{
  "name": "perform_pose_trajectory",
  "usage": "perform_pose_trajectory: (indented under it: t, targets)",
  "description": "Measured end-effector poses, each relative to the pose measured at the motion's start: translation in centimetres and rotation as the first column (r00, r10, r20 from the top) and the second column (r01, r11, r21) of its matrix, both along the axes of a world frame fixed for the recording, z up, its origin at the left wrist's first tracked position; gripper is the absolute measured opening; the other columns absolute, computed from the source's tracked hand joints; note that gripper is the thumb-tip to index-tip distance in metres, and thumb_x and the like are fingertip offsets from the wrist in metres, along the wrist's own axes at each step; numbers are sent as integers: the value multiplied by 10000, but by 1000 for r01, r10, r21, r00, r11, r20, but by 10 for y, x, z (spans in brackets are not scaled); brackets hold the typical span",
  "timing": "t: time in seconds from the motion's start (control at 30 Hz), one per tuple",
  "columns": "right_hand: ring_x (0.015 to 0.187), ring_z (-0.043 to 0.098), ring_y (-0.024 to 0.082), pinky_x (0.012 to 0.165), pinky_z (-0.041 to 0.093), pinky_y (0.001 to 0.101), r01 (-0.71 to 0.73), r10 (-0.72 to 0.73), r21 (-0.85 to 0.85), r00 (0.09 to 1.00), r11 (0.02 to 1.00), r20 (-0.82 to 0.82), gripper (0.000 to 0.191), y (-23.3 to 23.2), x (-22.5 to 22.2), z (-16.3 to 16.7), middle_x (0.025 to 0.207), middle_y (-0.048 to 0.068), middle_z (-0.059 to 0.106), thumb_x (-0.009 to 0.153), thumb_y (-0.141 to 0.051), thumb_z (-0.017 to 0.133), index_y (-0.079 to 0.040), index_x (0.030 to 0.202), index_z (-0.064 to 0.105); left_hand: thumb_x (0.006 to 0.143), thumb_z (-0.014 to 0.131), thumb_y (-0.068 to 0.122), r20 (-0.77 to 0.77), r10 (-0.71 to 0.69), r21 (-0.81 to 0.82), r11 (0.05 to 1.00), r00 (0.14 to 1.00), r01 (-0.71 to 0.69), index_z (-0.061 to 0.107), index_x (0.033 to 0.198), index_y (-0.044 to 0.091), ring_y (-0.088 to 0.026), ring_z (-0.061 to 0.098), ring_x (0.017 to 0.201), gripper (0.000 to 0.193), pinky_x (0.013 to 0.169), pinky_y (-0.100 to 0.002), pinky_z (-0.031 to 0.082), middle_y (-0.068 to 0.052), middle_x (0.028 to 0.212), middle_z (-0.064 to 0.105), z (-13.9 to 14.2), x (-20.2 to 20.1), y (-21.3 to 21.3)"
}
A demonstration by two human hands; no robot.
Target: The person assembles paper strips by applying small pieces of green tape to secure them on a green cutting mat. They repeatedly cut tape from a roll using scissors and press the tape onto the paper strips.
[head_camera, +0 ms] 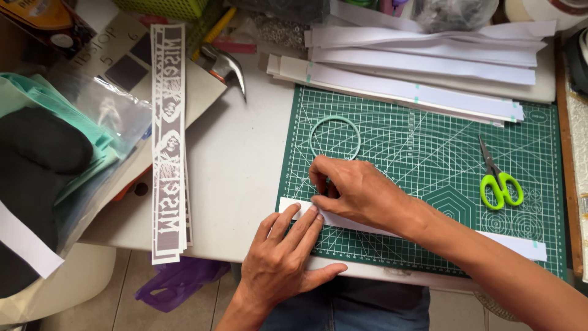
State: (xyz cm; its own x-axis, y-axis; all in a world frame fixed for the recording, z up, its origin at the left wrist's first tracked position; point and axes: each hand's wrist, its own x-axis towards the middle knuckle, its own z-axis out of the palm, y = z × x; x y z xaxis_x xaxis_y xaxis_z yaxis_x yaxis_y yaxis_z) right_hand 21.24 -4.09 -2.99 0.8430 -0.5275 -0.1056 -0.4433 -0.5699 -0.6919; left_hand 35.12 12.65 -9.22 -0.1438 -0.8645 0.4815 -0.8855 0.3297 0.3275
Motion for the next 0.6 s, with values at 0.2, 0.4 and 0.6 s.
perform_pose_trajectory:
  t: [0.2,0.4,0.6]
  targets:
    - [627,696,176,554,590,300,-12,12,-26,1000,1000,3,267,2,5,2,753,51,673,816,-159,789,-68,903,555,865,702,686,11,-1,-5,1000,1000,1,752,1168,14,-304,596,1252,738,1024,-453,472,-100,1253,705,0,3,3]
    - [595,655,172,521,559,319,-45,46,-22,999,999,8,284,3,8,6,731,45,643,804,-151,796,-67,894,540,862,706,686,3,5,1,1000,1000,-5,754,1151,20,-302,600,1240,727,1002,-453,472,-101,1253,707,-3,5,5]
    - [549,579,202,493,493,356,-73,74,-59,997,996,16,303,2,10,6,725,64,595,804,-120,794,-50,883,510,880,699,678,4,-4,4,1000,1000,4,753,1150,11,-302,604,1250,721,1015,-445,476,-102,1266,706,-6,6,6]
